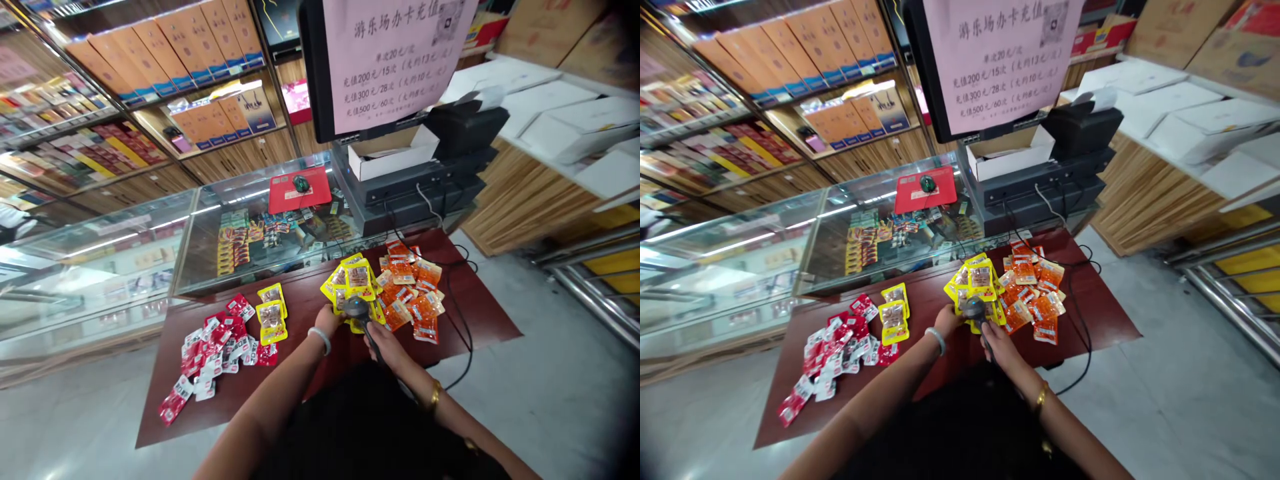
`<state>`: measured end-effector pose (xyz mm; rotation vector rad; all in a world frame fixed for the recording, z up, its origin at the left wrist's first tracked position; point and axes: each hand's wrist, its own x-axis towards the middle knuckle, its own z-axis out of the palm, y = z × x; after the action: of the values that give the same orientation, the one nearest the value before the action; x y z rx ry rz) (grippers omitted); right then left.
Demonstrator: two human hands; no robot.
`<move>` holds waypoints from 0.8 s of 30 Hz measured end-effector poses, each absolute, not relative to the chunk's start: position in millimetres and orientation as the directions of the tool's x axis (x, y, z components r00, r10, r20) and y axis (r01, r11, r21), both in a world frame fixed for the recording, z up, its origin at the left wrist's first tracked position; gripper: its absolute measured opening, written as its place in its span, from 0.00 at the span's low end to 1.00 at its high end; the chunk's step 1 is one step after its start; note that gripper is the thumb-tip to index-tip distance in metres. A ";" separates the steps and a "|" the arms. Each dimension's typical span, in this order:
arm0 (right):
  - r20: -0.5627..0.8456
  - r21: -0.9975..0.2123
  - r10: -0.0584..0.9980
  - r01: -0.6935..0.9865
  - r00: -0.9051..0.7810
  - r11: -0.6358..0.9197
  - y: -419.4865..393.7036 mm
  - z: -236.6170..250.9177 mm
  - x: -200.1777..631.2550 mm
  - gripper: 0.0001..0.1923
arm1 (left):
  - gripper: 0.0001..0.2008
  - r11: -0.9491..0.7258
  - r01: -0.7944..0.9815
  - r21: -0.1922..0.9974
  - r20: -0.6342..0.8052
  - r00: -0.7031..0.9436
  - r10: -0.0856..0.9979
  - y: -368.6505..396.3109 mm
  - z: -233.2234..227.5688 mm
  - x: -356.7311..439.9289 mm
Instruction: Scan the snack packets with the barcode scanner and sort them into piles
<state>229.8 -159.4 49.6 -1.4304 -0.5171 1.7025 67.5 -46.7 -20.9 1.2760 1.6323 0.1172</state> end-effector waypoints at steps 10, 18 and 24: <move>-0.574 -0.769 0.817 -0.304 -0.057 -0.562 -143.0 53.7 208.5 0.27 | 0.21 0.564 0.293 0.772 -0.581 -0.035 0.813 -73.8 -21.1 -32.5; -0.537 -0.782 0.785 -0.166 -0.310 -0.601 -126.9 61.6 145.6 0.28 | 0.23 0.575 0.093 0.813 -0.554 -0.185 0.812 -114.6 -23.0 -109.1; -0.519 -0.795 0.727 -0.058 -0.451 -0.604 -116.3 66.3 99.7 0.30 | 0.24 0.588 0.056 0.807 -0.553 -0.276 0.786 -139.3 -25.2 -138.8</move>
<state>99.7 -116.3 66.3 -1.2435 -0.9913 2.0899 -138.8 -139.3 -25.2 0.6999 1.7210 0.8303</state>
